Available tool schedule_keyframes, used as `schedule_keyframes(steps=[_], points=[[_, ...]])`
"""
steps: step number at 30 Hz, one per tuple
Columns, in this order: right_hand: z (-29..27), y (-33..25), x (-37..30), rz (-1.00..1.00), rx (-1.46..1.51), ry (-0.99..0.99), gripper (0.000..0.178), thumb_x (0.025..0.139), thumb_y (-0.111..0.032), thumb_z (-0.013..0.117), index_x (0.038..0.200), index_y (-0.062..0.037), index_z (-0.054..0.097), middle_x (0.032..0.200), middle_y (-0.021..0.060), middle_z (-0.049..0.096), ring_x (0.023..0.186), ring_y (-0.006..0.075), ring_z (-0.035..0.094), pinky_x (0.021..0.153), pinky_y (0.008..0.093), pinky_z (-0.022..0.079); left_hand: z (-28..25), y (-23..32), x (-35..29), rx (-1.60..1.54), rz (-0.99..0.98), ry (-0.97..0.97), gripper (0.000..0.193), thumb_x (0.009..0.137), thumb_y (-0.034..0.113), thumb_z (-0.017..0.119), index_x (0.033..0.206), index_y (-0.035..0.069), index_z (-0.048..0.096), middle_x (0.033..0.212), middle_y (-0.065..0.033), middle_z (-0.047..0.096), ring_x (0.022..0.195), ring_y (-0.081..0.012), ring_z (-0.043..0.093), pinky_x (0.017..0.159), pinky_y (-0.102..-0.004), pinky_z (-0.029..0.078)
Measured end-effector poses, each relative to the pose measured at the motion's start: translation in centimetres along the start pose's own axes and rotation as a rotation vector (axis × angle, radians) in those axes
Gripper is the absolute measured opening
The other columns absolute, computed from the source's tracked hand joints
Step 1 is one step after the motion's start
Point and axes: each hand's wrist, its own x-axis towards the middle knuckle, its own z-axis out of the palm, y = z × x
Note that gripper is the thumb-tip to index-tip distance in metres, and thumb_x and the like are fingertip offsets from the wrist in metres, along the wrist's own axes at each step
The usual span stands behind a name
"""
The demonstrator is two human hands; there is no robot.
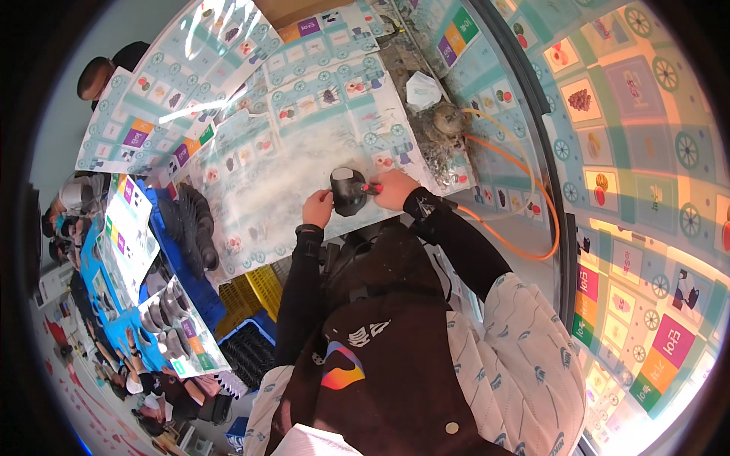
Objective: The person is manufacturing shoes at a factory workstation, specifically using a tool to apply material to a shoe component.
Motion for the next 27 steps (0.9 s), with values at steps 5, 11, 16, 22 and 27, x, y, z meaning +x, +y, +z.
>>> schedule_keyframes(steps=[5,11,16,22,27], points=[[0.2,0.6,-0.1,0.034,-0.012,0.137,0.017,0.076,-0.015,0.062,0.089,-0.0049,0.066,0.083,0.0231,0.066,0.084,0.0450,0.064,0.074,0.0519,0.050,0.1,0.4,-0.4,-0.055,0.006,0.015,0.033,0.094,0.024,0.063,0.115,-0.001,0.071,0.092,-0.0127,0.076,0.079,-0.0210,0.074,0.073,-0.0333,0.057],[-0.6,0.2,-0.8,0.075,-0.023,0.034,0.024,0.076,-0.017,0.061,0.096,-0.0075,0.070,0.086,0.0239,0.068,0.089,0.0443,0.065,0.080,0.0531,0.051,0.2,0.7,-0.5,-0.010,-0.011,0.019,0.032,0.095,0.024,0.063,0.114,0.000,0.071,0.092,-0.0120,0.076,0.078,-0.0197,0.074,0.072,-0.0327,0.057],[-0.8,2.0,-2.1,0.004,-0.058,-0.032,0.023,0.077,-0.019,0.060,0.095,-0.0077,0.069,0.082,0.0241,0.066,0.085,0.0460,0.063,0.075,0.0546,0.049,0.7,1.0,0.0,0.004,0.018,0.006,0.030,0.094,0.025,0.064,0.111,0.001,0.071,0.090,-0.0111,0.076,0.078,-0.0202,0.075,0.072,-0.0333,0.057],[-0.4,1.6,-3.7,0.124,0.011,0.125,0.023,0.078,-0.018,0.060,0.096,-0.0071,0.069,0.085,0.0247,0.067,0.088,0.0455,0.064,0.078,0.0542,0.050,0.9,2.1,-0.6,0.029,0.047,0.064,0.031,0.094,0.027,0.066,0.108,0.000,0.070,0.091,-0.0139,0.076,0.078,-0.0234,0.074,0.074,-0.0353,0.057],[0.9,1.2,-4.7,0.085,0.100,-0.038,0.023,0.077,-0.017,0.061,0.096,-0.0060,0.068,0.087,0.0253,0.067,0.089,0.0466,0.063,0.077,0.0527,0.050,0.7,1.2,-0.5,0.035,0.027,0.088,0.031,0.094,0.027,0.066,0.108,-0.001,0.070,0.093,-0.0138,0.076,0.079,-0.0230,0.074,0.074,-0.0356,0.057]])
